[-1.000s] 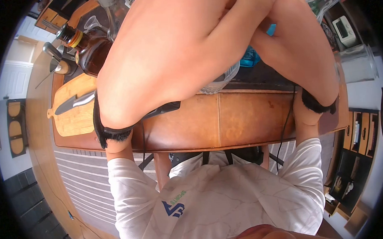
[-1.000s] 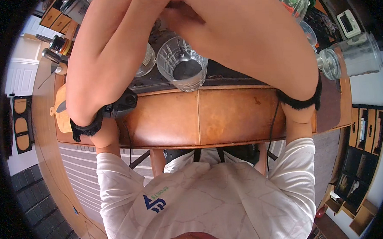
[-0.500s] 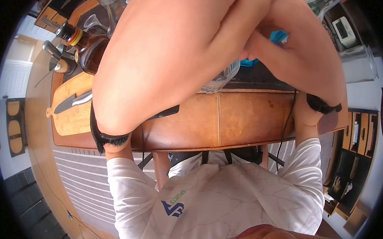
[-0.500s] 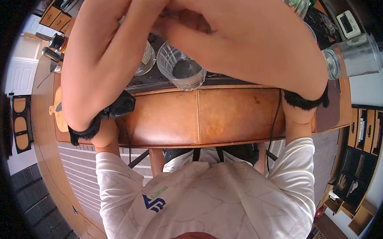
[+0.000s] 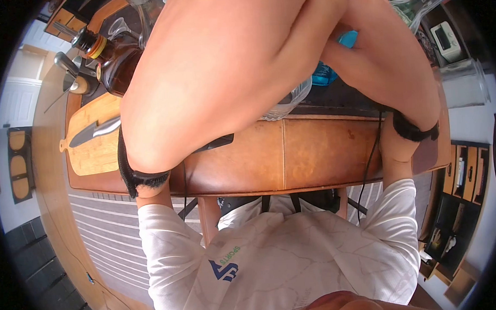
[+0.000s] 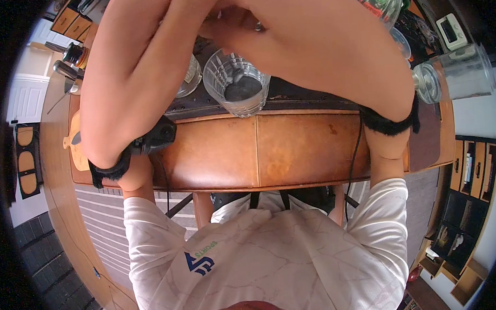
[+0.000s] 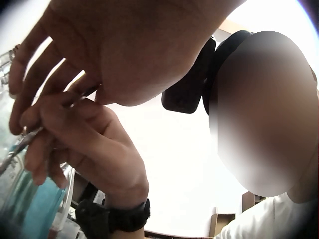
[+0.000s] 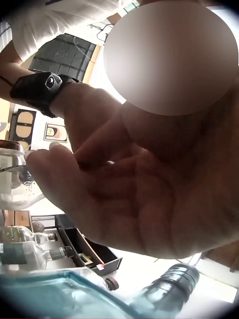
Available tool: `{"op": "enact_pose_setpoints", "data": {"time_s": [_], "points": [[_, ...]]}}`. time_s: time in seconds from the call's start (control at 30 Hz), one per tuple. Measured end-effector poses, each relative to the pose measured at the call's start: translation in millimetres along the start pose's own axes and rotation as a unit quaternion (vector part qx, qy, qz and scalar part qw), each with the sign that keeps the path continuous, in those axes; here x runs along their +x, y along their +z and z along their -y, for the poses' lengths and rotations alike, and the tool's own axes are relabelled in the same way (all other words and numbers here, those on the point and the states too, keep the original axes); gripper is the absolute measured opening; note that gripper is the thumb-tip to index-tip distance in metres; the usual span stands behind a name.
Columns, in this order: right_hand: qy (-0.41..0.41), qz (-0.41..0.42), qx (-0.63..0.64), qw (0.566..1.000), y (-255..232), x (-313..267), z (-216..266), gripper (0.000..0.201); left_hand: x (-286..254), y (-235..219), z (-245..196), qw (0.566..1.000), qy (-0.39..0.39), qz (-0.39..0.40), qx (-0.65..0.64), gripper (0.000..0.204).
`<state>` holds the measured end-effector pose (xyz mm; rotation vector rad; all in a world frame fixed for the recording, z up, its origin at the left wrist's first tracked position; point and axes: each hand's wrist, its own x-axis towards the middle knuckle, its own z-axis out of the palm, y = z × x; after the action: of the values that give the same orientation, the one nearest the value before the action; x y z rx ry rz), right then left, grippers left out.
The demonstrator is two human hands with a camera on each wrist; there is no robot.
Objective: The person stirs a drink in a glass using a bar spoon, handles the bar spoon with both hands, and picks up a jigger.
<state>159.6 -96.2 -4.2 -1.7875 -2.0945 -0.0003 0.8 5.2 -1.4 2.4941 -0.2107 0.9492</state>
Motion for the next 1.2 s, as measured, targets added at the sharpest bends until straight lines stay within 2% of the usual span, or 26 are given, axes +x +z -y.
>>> {"op": "enact_pose_setpoints", "data": {"time_s": [0.07, 0.13, 0.2, 0.27, 0.3, 0.37, 0.4, 0.43, 0.47, 0.6, 0.67, 0.77, 0.9, 0.97, 1.0, 1.07, 1.1, 1.17, 1.2], "points": [[-0.053, -0.071, -0.076, 0.993, 6.0, 3.2, -7.3, 0.021, 6.4, 3.6, -18.0, 0.991, -0.045, -0.008, 0.125, 0.019], [-0.031, -0.048, -0.032, 0.998, -0.3, 1.1, 2.3, 0.021, -4.9, 9.4, 10.0, 0.996, -0.056, -0.003, 0.076, 0.018], [-0.008, -0.025, 0.013, 1.0, -1.5, 0.6, 5.4, 0.021, 1.1, 8.3, 4.9, 0.997, -0.066, 0.001, 0.027, 0.022], [-0.057, -0.084, 0.092, 0.991, 1.6, 0.9, 3.5, 0.021, 5.4, 5.0, -15.8, 0.985, -0.166, -0.003, 0.053, 0.03], [-0.057, -0.084, 0.092, 0.991, -1.8, 0.6, 7.0, 0.021, 2.8, 5.2, -10.3, 0.985, -0.166, -0.003, 0.053, 0.03], [-0.001, -0.006, 0.015, 1.0, -12.8, -0.3, 17.2, 0.018, -4.0, 5.6, 5.1, 0.997, -0.058, -0.025, 0.046, 0.03], [-0.001, -0.005, 0.015, 1.0, -8.1, -3.2, 8.8, 0.018, -2.7, 1.9, 4.1, 0.997, -0.058, -0.026, 0.046, 0.03], [-0.036, -0.018, -0.005, 0.999, 0.8, -9.2, -7.3, 0.013, 1.0, -3.5, 1.8, 0.996, -0.093, 0.005, -0.006, 0.03], [-0.071, -0.031, -0.024, 0.997, 5.5, -10.6, -12.8, 0.019, 3.1, -6.3, -0.1, 0.989, -0.128, 0.035, -0.057, 0.03], [-0.05, -0.065, -0.055, 0.995, 6.9, -20.7, -13.1, 0.018, 3.3, -5.2, -6.6, 0.989, -0.134, 0.028, -0.047, 0.03], [-0.036, -0.045, -0.009, 0.998, 7.3, -21.3, -15.9, 0.017, 4.3, -4.4, -8.7, 0.989, -0.138, 0.024, -0.04, 0.029], [-0.048, -0.035, -0.008, 0.998, 5.1, -20.5, -14.2, 0.017, 5.5, -3.4, -12.3, 0.989, -0.144, 0.018, -0.03, 0.029], [-0.024, -0.046, 0.055, 0.997, 5.8, -20.8, -16.2, 0.014, 5.8, -1.6, -15.1, 0.988, -0.152, 0.013, -0.02, 0.029], [-0.153, -0.074, -0.012, 0.985, -0.8, -6.6, -17.9, 0.017, 7.4, 0.5, -16.5, 0.988, -0.155, 0.01, -0.015, 0.029], [-0.153, -0.074, -0.012, 0.985, -4.2, -4.8, -11.4, 0.017, 8.0, 0.8, -17.1, 0.988, -0.157, 0.008, -0.012, 0.029], [-0.105, 0.003, 0.001, 0.994, -10.7, -4.0, 5.3, 0.019, 8.0, 0.4, -20.8, 0.987, -0.16, 0.004, -0.006, 0.029], [-0.105, 0.002, 0.001, 0.994, -12.7, -1.0, 7.7, 0.019, 7.8, -0.1, -20.9, 0.987, -0.162, 0.003, -0.003, 0.029], [-0.043, 0.073, 0.129, 0.988, -15.3, 2.5, 10.2, 0.02, 8.8, 0.9, -22.2, 0.986, -0.165, 0.0, 0.003, 0.029], [-0.043, 0.073, 0.129, 0.988, -14.7, 2.9, 9.0, 0.02, 8.3, 0.4, -22.5, 0.986, -0.167, -0.002, 0.006, 0.029]]}}
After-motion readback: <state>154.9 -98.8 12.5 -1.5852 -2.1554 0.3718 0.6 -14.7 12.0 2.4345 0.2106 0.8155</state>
